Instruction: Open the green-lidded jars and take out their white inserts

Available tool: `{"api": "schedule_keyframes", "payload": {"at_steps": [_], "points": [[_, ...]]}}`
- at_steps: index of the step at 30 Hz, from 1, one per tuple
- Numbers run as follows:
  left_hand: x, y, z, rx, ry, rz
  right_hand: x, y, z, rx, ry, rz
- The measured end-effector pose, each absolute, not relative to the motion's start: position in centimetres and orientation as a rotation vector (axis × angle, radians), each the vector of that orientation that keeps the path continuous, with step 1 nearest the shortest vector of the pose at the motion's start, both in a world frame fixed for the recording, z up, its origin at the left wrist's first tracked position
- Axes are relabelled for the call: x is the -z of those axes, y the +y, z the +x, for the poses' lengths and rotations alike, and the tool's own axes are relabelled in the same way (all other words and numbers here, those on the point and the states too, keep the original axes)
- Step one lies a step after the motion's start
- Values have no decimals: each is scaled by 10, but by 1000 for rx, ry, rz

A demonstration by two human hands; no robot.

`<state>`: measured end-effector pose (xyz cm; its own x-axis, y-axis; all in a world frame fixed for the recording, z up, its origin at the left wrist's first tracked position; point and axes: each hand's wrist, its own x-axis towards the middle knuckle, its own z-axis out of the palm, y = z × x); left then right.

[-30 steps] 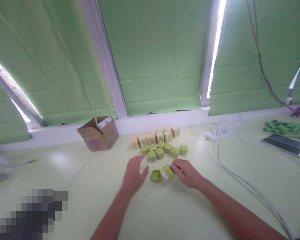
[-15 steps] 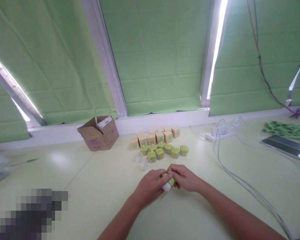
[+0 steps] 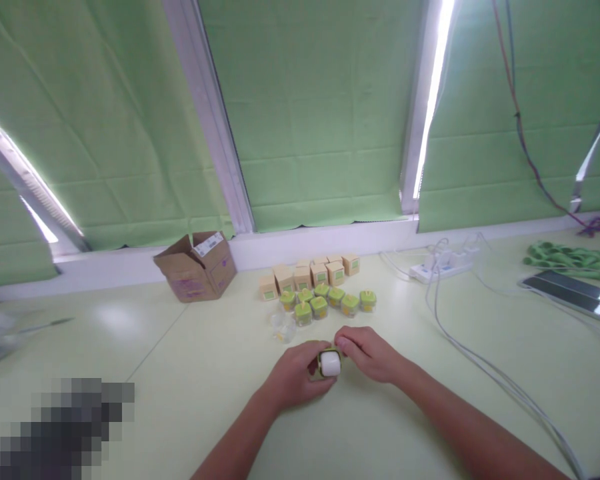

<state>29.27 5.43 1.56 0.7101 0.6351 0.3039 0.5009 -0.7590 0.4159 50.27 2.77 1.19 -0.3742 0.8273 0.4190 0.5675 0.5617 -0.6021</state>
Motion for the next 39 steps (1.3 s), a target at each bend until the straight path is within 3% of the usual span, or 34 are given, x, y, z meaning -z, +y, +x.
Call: {"api": "schedule_keyframes", "payload": {"at_steps": [15,23,39], "points": [[-14,56,293,-424,967,2695,-12,21,499,-418,-2282,-1053],[-15,57,294,-441,977,2603,-12,24,497,-444,-2302,-919],[-21,56,293,-559,792,2470,-3,28,499,-247,-2330,-1102]]}}
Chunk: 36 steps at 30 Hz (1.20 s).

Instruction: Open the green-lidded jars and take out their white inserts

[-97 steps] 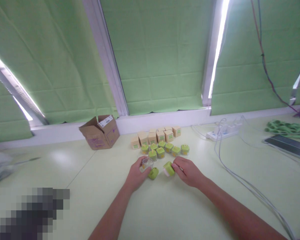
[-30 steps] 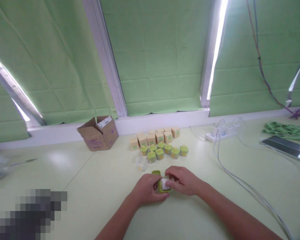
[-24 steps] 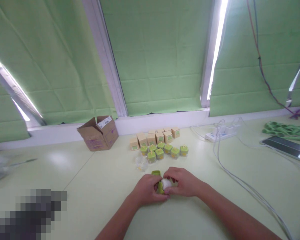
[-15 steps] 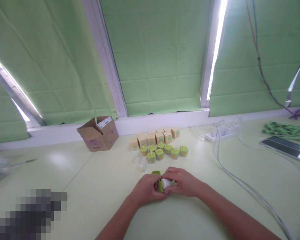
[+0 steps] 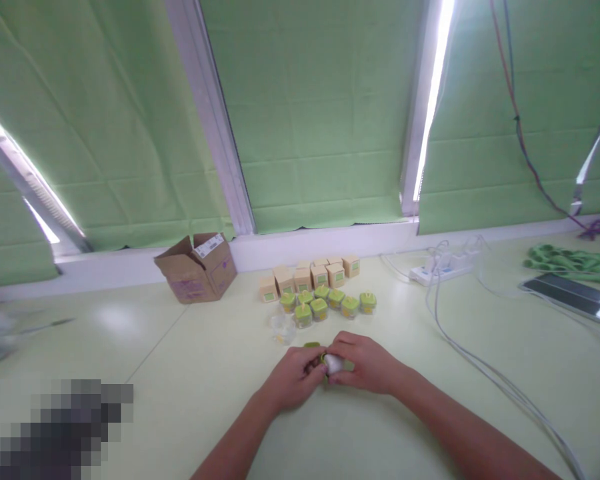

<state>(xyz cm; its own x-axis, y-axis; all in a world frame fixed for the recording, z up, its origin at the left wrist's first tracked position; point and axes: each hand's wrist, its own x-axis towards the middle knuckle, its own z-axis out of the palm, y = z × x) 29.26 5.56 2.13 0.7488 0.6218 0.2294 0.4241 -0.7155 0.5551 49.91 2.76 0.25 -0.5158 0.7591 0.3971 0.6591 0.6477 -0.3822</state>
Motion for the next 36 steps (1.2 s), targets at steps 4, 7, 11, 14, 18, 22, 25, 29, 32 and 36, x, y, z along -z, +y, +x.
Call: {"api": "schedule_keyframes", "payload": {"at_steps": [4,7,11,14,18,22,25,29,32,36], "points": [[-20,55,294,-543,830,2415,-3,26,497,-222,-2337,-1115],[-19,55,295,-546,865,2392,-3,25,495,-202,-2344,-1121],[-18,55,296,-571,905,2394,-3,25,493,-161,-2373,-1124],[-19,54,297,-553,923,2381,-2,25,491,-132,-2375,-1134],[-19,54,298,-528,973,2413,-1,24,487,-69,-2385,-1183],[-18,53,301,-551,1009,2480,-2,23,481,21,-2412,-1291],[-18,53,302,-560,1028,2508,-1,22,476,67,-2423,-1335],[-18,54,301,-567,1033,2499,3,24,475,60,-2381,-1354],[-16,56,297,-584,991,2475,5,26,480,7,-2329,-1364],[-13,58,293,-620,958,2427,4,28,487,-16,-2317,-1354]]}}
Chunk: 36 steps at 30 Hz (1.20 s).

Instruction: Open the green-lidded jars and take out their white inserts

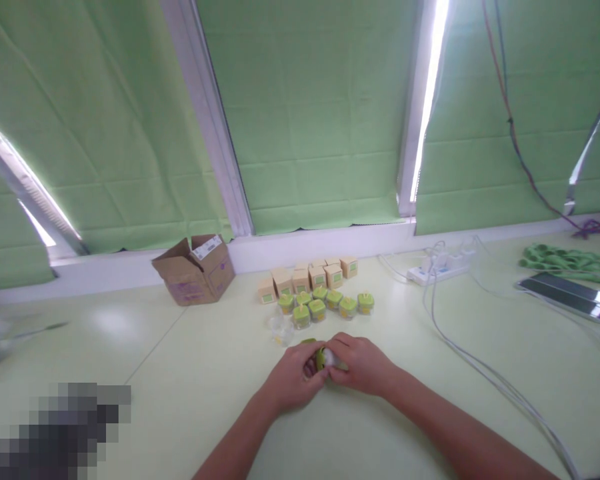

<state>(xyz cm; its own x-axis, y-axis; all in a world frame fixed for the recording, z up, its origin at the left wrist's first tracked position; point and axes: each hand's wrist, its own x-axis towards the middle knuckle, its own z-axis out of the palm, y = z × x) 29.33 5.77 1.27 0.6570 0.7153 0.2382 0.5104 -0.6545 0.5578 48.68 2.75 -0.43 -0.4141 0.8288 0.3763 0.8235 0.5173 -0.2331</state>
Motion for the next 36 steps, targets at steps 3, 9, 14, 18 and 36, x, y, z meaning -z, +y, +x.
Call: {"api": "schedule_keyframes", "payload": {"at_steps": [3,9,14,18,36], "points": [[-12,58,293,-620,916,2427,3,27,489,-16,-2308,-1344],[-16,58,297,-637,942,2480,2,25,488,-17,-2302,-1315],[-17,57,297,-630,983,2508,0,24,486,-37,-2246,-1296],[-15,58,294,-672,1041,2461,-7,26,494,-106,-2107,-1206],[-11,73,283,-740,1196,2350,6,48,538,-43,-2005,-1570]]}}
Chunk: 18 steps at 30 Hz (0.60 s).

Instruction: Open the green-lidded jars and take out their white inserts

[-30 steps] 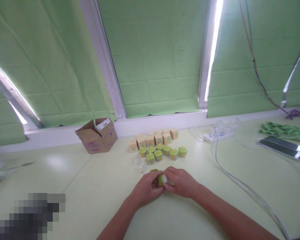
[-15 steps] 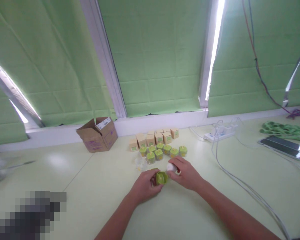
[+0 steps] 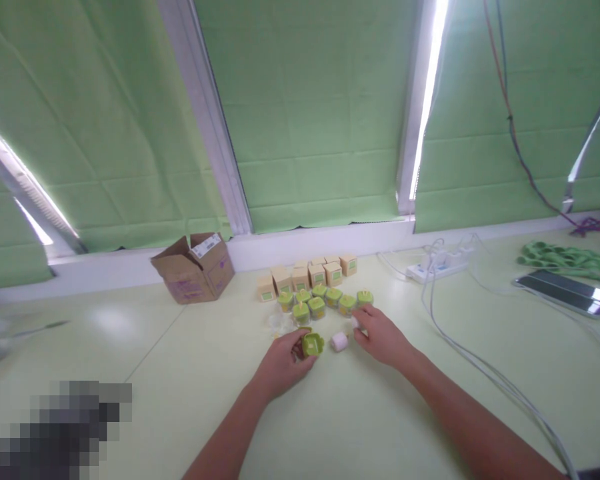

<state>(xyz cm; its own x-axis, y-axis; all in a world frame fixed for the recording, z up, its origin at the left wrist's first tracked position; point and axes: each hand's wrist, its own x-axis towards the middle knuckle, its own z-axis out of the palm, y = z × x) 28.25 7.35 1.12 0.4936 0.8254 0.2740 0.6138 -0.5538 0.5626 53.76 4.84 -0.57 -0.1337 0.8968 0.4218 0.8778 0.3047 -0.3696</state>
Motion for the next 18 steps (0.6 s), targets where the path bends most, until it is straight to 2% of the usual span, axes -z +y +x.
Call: {"api": "schedule_keyframes", "payload": {"at_steps": [18], "points": [[-2,78,278,-745,1183,2357,12,47,535,-102,-2144,-1803]]}}
